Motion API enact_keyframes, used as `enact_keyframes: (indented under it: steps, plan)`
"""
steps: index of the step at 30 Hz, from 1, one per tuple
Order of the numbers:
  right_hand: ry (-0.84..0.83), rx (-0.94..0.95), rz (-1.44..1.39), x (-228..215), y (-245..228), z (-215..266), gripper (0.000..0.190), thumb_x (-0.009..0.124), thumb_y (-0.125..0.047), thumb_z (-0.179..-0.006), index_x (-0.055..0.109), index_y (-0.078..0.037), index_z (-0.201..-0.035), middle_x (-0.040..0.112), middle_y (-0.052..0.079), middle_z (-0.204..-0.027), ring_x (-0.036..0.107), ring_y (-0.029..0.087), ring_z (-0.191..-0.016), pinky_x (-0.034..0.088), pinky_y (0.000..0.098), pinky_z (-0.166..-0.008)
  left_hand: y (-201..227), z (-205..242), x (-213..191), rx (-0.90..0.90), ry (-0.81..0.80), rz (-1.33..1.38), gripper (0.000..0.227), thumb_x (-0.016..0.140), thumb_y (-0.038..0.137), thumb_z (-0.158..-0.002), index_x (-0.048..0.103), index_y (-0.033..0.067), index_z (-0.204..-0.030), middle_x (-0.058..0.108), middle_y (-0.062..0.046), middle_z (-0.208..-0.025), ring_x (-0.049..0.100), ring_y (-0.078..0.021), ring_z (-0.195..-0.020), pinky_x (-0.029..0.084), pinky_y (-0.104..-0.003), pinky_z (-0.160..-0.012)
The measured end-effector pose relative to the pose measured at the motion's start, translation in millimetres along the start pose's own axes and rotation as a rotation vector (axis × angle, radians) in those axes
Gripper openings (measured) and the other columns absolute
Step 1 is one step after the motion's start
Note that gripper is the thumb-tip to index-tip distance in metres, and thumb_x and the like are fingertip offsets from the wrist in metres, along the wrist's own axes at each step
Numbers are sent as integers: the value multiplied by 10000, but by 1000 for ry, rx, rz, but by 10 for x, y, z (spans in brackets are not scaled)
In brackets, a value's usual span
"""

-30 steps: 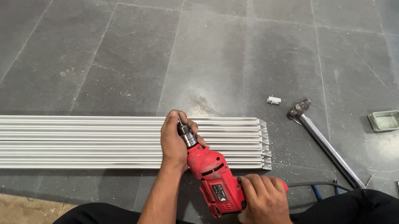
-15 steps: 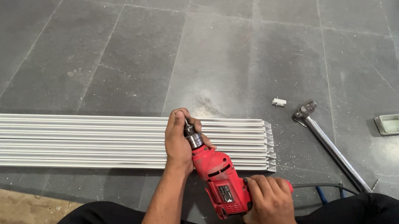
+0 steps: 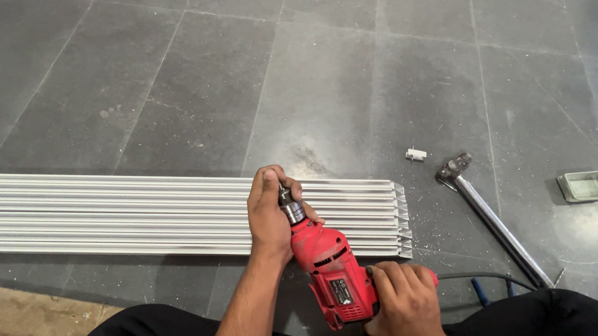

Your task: The person uses a corded drill to make holes in a stack of white metal profiles. They change the drill bit mid-task and continue drilling at the same location on the profiles.

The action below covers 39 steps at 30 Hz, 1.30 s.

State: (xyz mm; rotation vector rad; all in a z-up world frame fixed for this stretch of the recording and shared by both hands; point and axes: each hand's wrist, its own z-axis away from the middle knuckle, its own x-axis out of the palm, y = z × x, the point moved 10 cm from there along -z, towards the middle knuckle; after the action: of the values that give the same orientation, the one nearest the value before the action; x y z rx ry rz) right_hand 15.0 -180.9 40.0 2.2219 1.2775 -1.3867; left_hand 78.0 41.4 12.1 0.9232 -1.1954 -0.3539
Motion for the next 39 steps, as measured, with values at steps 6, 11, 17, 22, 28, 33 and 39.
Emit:
enact_keyframes:
  steps: [6, 11, 17, 22, 28, 33, 39]
  plan:
    - [-12, 5, -9, 23, 20, 4, 499, 736, -166, -516, 664, -18, -988, 674, 84, -975, 659, 271, -859, 462, 434, -804, 30, 4, 51, 2, -12, 42, 292, 376, 380, -1105, 464, 106, -1053, 534, -73, -770, 610, -228, -453, 572, -390, -407]
    - [10, 5, 0, 23, 25, 12, 472, 731, -151, -547, 659, -22, -994, 672, 81, -981, 662, 262, -869, 463, 428, -811, 14, -7, 33, -25, 18, 32, 315, 408, 419, -1073, 472, 121, -1156, 545, -60, -788, 610, -215, -449, 558, -369, -390]
    - [-14, 6, 12, 23, 36, 16, 470, 716, -125, -553, 667, -20, -1009, 677, 77, -981, 660, 253, -852, 466, 421, -814, -453, 187, -124, -406, 57, -196, 428, 768, 396, -900, 660, -17, -890, 729, -132, -785, 725, -216, -696, 631, -354, -642]
    - [-59, -2, -8, 43, -6, -9, 410, 718, -138, -552, 669, -28, -944, 675, 79, -912, 651, 264, -800, 467, 422, -768, -578, 196, -252, -522, 147, -119, 260, 789, 217, -844, 634, 43, -728, 630, -65, -665, 681, -215, -664, 605, -393, -608]
    - [-18, -45, 81, -89, -50, -17, 368, 706, -144, -558, 663, -47, -911, 668, 64, -875, 649, 247, -778, 484, 400, -767, -483, 239, -206, -437, 197, -140, 135, 717, 65, -814, 633, 21, -718, 610, -70, -651, 667, -214, -646, 577, -386, -578]
    - [-16, -52, 88, -168, -51, -23, 413, 715, -195, -525, 674, -35, -904, 680, 80, -871, 652, 254, -765, 478, 403, -741, -497, 277, -171, -439, 198, -122, 99, 714, 57, -807, 648, 17, -746, 604, -64, -656, 663, -210, -647, 579, -386, -580]
    - [-34, -83, 77, -327, -87, -66, 486, 728, -228, -531, 682, -47, -980, 680, 80, -927, 659, 270, -826, 485, 428, -794, -720, 301, -232, -487, 217, -19, 73, 704, 67, -809, 644, 31, -789, 587, -55, -666, 642, -214, -658, 569, -392, -598]
